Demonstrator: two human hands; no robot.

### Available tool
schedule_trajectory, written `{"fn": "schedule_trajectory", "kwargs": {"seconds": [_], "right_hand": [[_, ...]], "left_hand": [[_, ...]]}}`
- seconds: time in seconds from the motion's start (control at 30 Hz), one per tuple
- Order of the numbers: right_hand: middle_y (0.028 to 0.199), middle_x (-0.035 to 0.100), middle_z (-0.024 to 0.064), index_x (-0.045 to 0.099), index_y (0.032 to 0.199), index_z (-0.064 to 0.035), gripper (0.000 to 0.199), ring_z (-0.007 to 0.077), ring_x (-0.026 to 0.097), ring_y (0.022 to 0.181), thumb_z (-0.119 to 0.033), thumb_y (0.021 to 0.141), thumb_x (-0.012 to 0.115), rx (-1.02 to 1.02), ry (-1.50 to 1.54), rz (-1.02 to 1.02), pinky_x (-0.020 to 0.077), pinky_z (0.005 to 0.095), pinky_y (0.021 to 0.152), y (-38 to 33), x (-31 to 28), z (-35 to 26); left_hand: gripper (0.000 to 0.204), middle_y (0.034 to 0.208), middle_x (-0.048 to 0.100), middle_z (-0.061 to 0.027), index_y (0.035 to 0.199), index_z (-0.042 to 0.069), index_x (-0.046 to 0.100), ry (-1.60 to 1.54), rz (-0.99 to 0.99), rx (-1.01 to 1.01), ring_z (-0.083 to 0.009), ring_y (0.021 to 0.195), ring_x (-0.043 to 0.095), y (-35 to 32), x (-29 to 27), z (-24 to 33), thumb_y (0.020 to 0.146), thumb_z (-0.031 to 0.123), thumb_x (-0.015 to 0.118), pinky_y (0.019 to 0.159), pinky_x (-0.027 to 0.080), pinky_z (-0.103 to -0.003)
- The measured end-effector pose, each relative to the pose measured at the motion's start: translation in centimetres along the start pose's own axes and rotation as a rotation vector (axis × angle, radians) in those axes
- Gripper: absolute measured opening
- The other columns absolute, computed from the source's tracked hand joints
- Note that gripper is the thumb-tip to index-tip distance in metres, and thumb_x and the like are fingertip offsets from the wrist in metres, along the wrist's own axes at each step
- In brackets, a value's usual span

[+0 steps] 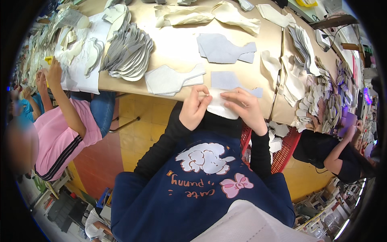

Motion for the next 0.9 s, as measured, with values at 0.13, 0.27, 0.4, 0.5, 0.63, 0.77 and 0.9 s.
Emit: {"fn": "schedule_trajectory", "kwargs": {"seconds": [0.13, 0.27, 0.4, 0.5, 0.63, 0.77, 0.9], "right_hand": [[0.099, 0.07, 0.0112, 0.077, 0.112, -0.0034, 0.027, 0.0212, 0.066, 0.092, -0.006, 0.085, 0.077, 0.119, -0.009, 0.055, 0.0506, 0.0304, 0.083, -1.6, 1.4, 0.3], [0.095, 0.07, 0.0097, 0.077, 0.113, -0.0033, 0.032, 0.0199, 0.065, 0.091, -0.004, 0.081, 0.08, 0.152, -0.005, 0.108, 0.0492, 0.0302, 0.082, -3.4, 2.1, 1.1], [0.097, 0.071, 0.0109, 0.077, 0.114, -0.0027, 0.034, 0.0205, 0.066, 0.089, -0.003, 0.08, 0.081, 0.157, -0.038, 0.098, 0.0504, 0.0299, 0.08, -4.1, 1.9, 1.5], [0.102, 0.072, 0.0113, 0.077, 0.114, -0.0025, 0.034, 0.0203, 0.067, 0.093, -0.003, 0.08, 0.081, 0.163, -0.081, 0.078, 0.0509, 0.0296, 0.083, -3.5, 1.4, 1.8], [0.098, 0.073, 0.0134, 0.077, 0.112, -0.0027, 0.03, 0.0223, 0.069, 0.089, -0.004, 0.082, 0.08, 0.102, -0.121, 0.083, 0.0519, 0.0317, 0.081, -1.8, 0.1, 2.0], [0.098, 0.074, 0.0119, 0.078, 0.108, -0.0002, 0.024, 0.0191, 0.068, 0.089, -0.004, 0.084, 0.079, 0.144, -0.106, 0.087, 0.0511, 0.0301, 0.082, 0.4, -1.9, 1.8], [0.094, 0.073, 0.0089, 0.078, 0.106, 0.0006, 0.023, 0.0155, 0.068, 0.089, -0.005, 0.084, 0.079, 0.236, -0.006, 0.057, 0.0508, 0.0275, 0.08, 2.5, -2.6, 1.4]], "left_hand": [[0.011, 0.084, 0.068, -0.0161, 0.113, 0.005, 0.057, 0.135, -0.114, 0.056, -0.0263, 0.073, 0.071, -1.9, 0.7, -0.8, 0.102, 0.004, 0.055, 0.065, 0.052, -0.034], [0.015, 0.101, 0.072, -0.0139, 0.113, 0.001, 0.067, 0.057, -0.128, 0.084, -0.0238, 0.08, 0.074, -2.1, 1.4, -2.1, 0.098, 0.005, 0.064, 0.072, 0.057, -0.032], [0.031, 0.114, 0.072, -0.0115, 0.123, 0.0, 0.07, -0.171, -0.177, -0.118, -0.0141, 0.09, 0.071, -1.7, 1.2, -3.1, 0.092, 0.002, 0.072, 0.077, 0.059, -0.026], [0.036, 0.116, 0.072, -0.0117, 0.128, 0.001, 0.069, -0.132, -0.193, -0.196, -0.0132, 0.09, 0.071, -1.1, 1.2, -3.1, 0.092, 0.001, 0.072, 0.078, 0.059, -0.026], [0.033, 0.111, 0.072, -0.0126, 0.125, 0.002, 0.07, 0.015, -0.07, 0.012, -0.0161, 0.088, 0.072, 0.5, 1.2, -2.7, 0.092, 0.001, 0.071, 0.074, 0.059, -0.027], [0.015, 0.094, 0.067, -0.0041, 0.102, 0.009, 0.075, 0.57, 0.148, 0.363, -0.0228, 0.087, 0.064, 2.5, -0.6, -2.9, 0.087, 0.01, 0.074, 0.077, 0.05, -0.035], [0.014, 0.096, 0.065, 0.0022, 0.096, 0.015, 0.076, 0.773, 0.224, 0.405, -0.0206, 0.094, 0.059, 3.2, -1.8, -3.5, 0.083, 0.017, 0.078, 0.087, 0.041, -0.038]]}}
Point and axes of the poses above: each hand's wrist, its own y-axis towards the middle knuckle, its own x-axis out of the palm, z = x × y, the point moved 1 cm from there along y, towards the middle knuckle
